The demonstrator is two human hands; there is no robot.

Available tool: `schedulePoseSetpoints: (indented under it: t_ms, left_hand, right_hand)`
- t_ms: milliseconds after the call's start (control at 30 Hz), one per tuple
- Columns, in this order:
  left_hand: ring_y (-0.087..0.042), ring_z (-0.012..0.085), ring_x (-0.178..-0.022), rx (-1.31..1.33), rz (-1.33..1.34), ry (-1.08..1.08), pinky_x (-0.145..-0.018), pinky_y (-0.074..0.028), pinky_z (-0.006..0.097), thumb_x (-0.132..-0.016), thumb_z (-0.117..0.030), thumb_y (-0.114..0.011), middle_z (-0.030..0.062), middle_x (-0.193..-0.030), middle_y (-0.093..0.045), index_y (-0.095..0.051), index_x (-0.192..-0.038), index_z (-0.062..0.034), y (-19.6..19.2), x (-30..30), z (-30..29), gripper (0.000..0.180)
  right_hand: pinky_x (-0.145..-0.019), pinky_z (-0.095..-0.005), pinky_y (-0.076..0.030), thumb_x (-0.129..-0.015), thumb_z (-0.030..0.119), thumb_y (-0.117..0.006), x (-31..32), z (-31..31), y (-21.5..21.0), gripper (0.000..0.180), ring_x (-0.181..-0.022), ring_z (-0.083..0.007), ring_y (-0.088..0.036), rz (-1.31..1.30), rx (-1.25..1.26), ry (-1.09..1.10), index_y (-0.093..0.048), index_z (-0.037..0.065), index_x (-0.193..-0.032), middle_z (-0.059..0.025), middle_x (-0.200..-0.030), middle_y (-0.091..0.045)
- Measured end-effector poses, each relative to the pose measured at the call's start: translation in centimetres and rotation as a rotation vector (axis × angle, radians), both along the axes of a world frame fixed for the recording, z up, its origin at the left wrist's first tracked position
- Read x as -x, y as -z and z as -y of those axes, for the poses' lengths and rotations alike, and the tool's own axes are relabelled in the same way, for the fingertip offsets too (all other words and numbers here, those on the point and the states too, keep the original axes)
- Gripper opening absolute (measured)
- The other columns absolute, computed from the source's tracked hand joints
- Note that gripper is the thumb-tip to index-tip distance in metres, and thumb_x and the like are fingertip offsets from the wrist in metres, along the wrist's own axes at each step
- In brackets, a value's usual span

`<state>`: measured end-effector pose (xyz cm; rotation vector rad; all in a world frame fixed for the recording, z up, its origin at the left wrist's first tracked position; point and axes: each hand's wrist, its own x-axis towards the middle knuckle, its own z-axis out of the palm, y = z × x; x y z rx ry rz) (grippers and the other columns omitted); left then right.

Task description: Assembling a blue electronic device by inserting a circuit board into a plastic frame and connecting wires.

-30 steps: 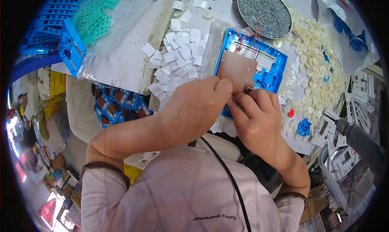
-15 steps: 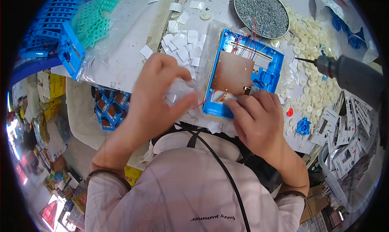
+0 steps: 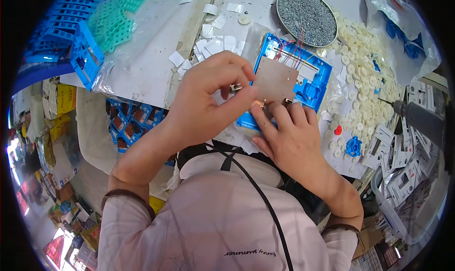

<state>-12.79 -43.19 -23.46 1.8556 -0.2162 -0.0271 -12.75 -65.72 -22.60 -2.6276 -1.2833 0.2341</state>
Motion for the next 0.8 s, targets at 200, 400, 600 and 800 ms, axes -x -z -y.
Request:
schedulePoseSetpoints:
  t_ms: [200, 400, 600, 800]
  left_hand:
    - [-0.059, 0.0092, -0.084, 0.131, -0.089, 0.023, -0.072, -0.047, 0.023, -0.095, -0.003, -0.063, 0.0083, -0.104, -0.066, -0.064, -0.089, 0.0002, 0.6, -0.9, 1.1, 0.007]
    - [-0.061, 0.0070, -0.072, 0.449, -0.305, -0.057, -0.061, -0.046, 0.021, -0.101, -0.009, -0.058, 0.0063, -0.093, -0.070, -0.067, -0.095, 0.0002, 0.8, 0.3, 1.9, 0.014]
    - [-0.059, 0.0056, -0.068, 0.416, -0.358, -0.045, -0.059, -0.045, 0.022, -0.100, -0.007, -0.060, 0.0041, -0.084, -0.069, -0.066, -0.091, -0.0006, 0.4, 0.2, 2.6, 0.012]
    - [-0.054, 0.0094, -0.059, -0.107, -0.074, 0.204, -0.054, -0.042, 0.025, -0.088, -0.006, -0.071, 0.0045, -0.073, -0.062, -0.064, -0.082, -0.0017, -1.1, -0.6, 3.3, 0.010]
  right_hand:
    - [-0.087, -0.0392, -0.046, -0.077, 0.029, -0.078, -0.3, 1.2, 0.0, 0.060, -0.102, -0.0264, -0.055, -0.040, -0.104, -0.071, -0.062, 0.004, -0.129, -0.0082, -0.114, -0.057]
    - [-0.086, -0.0398, -0.048, -0.075, 0.027, -0.080, -0.3, 2.5, 0.7, 0.063, -0.100, -0.0273, -0.056, -0.117, -0.272, -0.014, -0.062, 0.002, -0.129, -0.0104, -0.112, -0.059]
    - [-0.083, -0.0402, -0.048, -0.076, 0.026, -0.079, 0.2, 1.1, 0.4, 0.062, -0.098, -0.0275, -0.056, 0.006, -0.143, 0.022, -0.061, 0.002, -0.130, -0.0100, -0.111, -0.059]
    - [-0.074, -0.0392, -0.049, -0.073, 0.015, -0.081, -0.5, 3.5, 0.2, 0.050, -0.086, -0.0286, -0.059, 0.034, -0.451, 0.109, -0.067, 0.002, -0.120, -0.0097, -0.098, -0.063]
